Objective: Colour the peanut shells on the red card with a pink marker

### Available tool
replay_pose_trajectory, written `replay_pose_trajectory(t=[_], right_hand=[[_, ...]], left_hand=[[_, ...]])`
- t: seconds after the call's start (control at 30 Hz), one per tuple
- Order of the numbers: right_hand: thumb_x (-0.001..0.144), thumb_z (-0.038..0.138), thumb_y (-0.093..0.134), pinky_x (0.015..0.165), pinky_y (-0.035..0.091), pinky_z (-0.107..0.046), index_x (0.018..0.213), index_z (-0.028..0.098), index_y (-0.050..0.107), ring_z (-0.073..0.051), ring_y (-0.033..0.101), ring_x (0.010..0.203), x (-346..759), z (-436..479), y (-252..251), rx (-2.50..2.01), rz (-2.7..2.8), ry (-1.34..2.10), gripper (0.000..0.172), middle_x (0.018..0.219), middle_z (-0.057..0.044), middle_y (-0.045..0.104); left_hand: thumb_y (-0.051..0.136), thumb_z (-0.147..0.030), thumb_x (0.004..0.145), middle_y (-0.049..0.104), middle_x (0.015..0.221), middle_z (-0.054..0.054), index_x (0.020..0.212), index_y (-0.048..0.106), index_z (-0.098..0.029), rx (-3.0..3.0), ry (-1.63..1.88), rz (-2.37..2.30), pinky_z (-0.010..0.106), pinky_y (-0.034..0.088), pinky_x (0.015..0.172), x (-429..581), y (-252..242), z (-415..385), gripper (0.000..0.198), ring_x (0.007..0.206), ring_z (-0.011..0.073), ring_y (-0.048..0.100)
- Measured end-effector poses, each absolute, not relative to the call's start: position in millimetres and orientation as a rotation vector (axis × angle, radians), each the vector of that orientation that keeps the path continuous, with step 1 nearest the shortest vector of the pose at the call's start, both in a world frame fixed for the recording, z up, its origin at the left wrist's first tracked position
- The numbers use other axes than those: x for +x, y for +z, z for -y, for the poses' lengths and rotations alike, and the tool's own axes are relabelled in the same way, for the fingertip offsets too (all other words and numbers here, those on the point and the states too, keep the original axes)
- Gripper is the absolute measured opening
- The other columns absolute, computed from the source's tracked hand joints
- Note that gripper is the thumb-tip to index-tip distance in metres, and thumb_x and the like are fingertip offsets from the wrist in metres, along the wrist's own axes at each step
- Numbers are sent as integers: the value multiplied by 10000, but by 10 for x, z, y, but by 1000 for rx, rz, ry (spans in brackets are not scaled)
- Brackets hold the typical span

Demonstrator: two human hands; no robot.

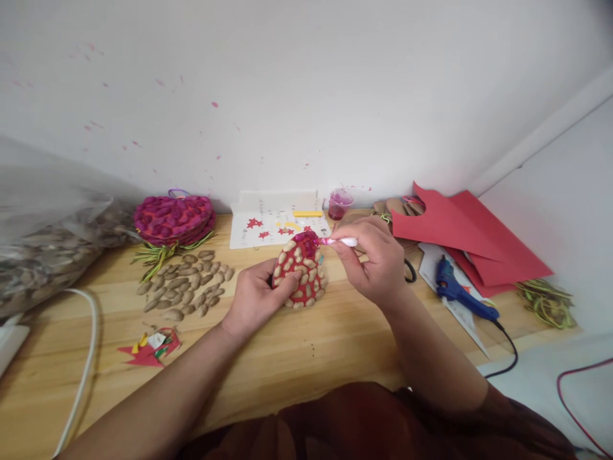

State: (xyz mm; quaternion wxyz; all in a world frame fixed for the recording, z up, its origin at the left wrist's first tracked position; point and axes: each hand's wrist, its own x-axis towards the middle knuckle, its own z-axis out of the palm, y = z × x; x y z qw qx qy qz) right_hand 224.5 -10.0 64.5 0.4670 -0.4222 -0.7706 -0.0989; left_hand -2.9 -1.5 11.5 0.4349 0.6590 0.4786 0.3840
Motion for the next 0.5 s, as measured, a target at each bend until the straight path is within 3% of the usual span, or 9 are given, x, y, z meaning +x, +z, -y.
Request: replay_pose_trajectory(t=[0.5], right_hand=[[974,241,666,839,498,-394,998,260,697,-220,679,894,2229,106,610,-1021,1997,-347,43,859,-16,777]], left_hand=[[745,-481,860,791,751,42,868,812,-160,1614,999,-1202,271,532,625,-18,139,8,328,653,200,670]])
